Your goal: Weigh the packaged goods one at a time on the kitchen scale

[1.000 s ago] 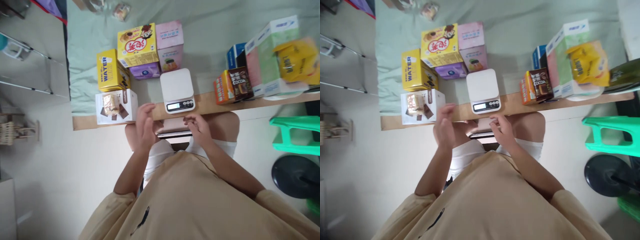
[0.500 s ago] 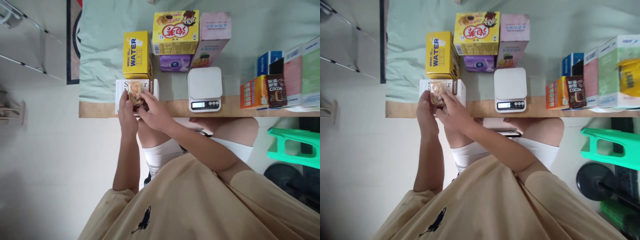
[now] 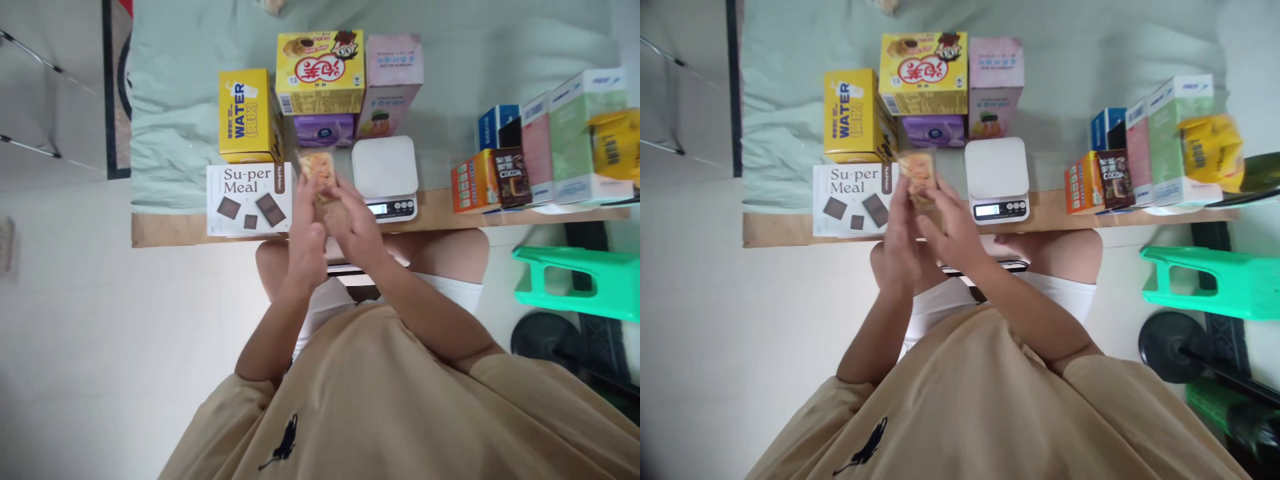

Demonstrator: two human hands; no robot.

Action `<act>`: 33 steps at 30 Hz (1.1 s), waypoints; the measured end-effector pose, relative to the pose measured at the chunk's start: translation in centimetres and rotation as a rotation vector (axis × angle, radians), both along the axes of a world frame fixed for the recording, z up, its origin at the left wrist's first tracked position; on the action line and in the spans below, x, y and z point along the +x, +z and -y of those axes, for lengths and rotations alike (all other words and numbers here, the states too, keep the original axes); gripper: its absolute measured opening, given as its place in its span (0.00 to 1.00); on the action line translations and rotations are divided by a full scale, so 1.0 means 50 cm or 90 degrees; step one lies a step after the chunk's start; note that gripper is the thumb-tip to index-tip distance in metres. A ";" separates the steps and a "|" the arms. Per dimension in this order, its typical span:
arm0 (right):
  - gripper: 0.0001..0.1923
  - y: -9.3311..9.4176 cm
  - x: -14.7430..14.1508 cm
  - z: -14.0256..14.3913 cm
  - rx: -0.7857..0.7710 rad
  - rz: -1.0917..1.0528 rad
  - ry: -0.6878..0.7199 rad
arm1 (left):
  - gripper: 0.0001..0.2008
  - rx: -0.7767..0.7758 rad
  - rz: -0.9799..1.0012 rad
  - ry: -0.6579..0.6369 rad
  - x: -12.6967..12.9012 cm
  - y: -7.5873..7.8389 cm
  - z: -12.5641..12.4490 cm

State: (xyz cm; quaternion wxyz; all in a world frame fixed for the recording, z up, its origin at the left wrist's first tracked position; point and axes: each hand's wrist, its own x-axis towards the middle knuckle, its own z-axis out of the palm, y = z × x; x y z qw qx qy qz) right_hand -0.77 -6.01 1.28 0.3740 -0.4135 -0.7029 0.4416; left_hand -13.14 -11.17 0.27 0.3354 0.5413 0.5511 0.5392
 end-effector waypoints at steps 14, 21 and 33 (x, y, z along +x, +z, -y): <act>0.20 -0.081 0.191 -0.133 -0.030 0.028 -0.129 | 0.38 -0.086 -0.007 -0.087 0.179 -0.105 -0.199; 0.13 -0.128 0.294 -0.072 0.010 -0.026 -0.292 | 0.21 -0.124 -0.146 0.133 0.083 -0.071 -0.096; 0.13 -0.156 0.306 -0.063 -0.048 -0.147 -0.367 | 0.24 -0.105 -0.187 0.271 0.081 -0.108 -0.090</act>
